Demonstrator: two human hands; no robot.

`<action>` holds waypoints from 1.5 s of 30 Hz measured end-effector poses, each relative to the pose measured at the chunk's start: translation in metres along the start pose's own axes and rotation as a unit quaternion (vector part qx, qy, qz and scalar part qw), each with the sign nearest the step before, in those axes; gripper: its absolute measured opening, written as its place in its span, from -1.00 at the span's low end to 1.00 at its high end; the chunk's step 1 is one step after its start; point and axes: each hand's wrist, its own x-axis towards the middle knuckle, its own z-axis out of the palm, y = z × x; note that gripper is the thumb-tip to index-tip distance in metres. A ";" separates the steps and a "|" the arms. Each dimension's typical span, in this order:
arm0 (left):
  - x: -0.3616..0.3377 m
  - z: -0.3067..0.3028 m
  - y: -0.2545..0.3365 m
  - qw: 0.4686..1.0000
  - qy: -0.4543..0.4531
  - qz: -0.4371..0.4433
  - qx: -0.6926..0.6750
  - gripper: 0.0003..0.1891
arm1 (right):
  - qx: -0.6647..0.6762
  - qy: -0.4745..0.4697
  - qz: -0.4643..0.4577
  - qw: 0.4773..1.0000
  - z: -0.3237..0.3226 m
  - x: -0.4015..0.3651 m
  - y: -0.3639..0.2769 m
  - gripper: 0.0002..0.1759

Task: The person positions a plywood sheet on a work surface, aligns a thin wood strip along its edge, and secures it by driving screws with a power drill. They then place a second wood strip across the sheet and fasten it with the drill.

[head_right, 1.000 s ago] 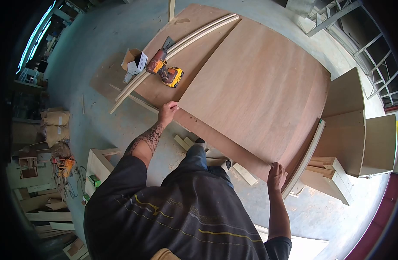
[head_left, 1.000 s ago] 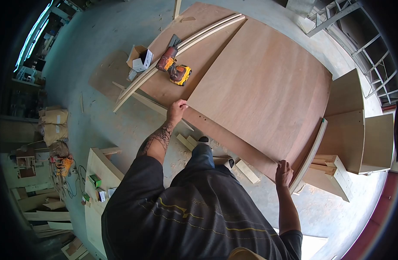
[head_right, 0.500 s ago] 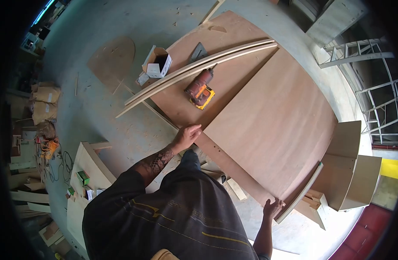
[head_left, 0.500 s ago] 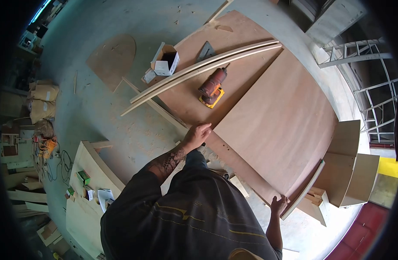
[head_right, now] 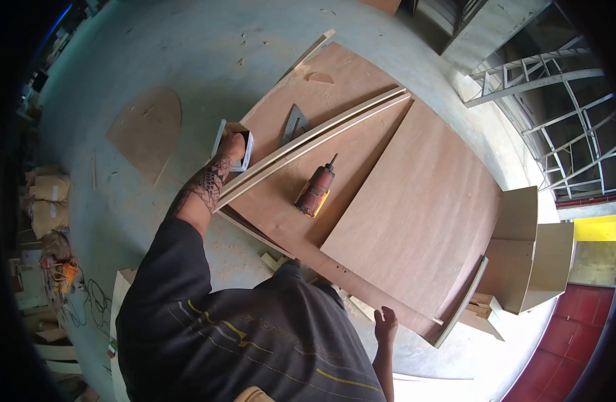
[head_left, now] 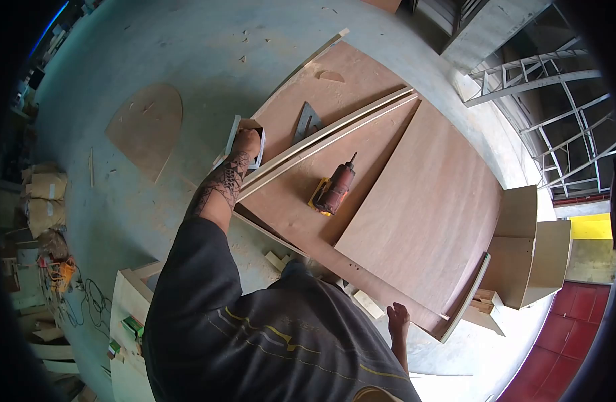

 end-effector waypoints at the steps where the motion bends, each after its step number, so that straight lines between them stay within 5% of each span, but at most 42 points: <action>1: 0.008 0.001 -0.002 0.997 0.019 -0.011 0.072 -0.64 | 0.006 0.019 -0.013 1.000 0.003 -0.003 -0.003 -0.51; 2: 0.012 0.002 -0.003 0.989 0.037 -0.024 0.144 -0.65 | 0.011 0.037 -0.025 0.999 0.006 -0.007 -0.005 -0.51; 7: 0.005 0.001 0.001 0.990 0.031 -0.113 0.082 -0.64 | 0.026 0.042 0.032 0.998 0.013 -0.028 0.002 -0.52; 14: 0.018 0.032 -0.013 0.992 0.115 0.002 0.048 -0.66 | 0.040 0.057 0.023 0.997 0.033 -0.042 0.007 -0.53; 19: 0.066 0.085 -0.043 0.952 0.288 -0.077 -0.065 -0.68 | 0.025 0.037 -0.008 0.999 0.038 -0.032 -0.011 -0.56; 20: 0.036 0.051 -0.027 0.993 0.113 -0.030 0.012 -0.70 | 0.017 0.040 -0.017 0.999 0.038 -0.028 -0.019 -0.57; 36: 0.019 0.037 -0.033 0.981 0.148 0.101 0.072 -0.84 | 0.058 0.023 -0.151 0.986 0.030 0.006 -0.081 -0.71; 38: 0.010 0.025 -0.035 0.976 0.172 0.117 -0.062 -0.90 | 0.077 0.014 -0.148 0.986 0.030 0.010 -0.093 -0.71; 43: 0.023 0.019 -0.055 0.964 0.205 0.097 -0.136 -0.83 | 0.087 -0.046 -0.178 0.979 0.036 0.020 -0.139 -0.69; 45: -0.024 -0.019 -0.031 0.946 0.217 0.100 -0.219 -0.82 | 0.088 -0.073 -0.172 0.978 0.040 0.025 -0.163 -0.66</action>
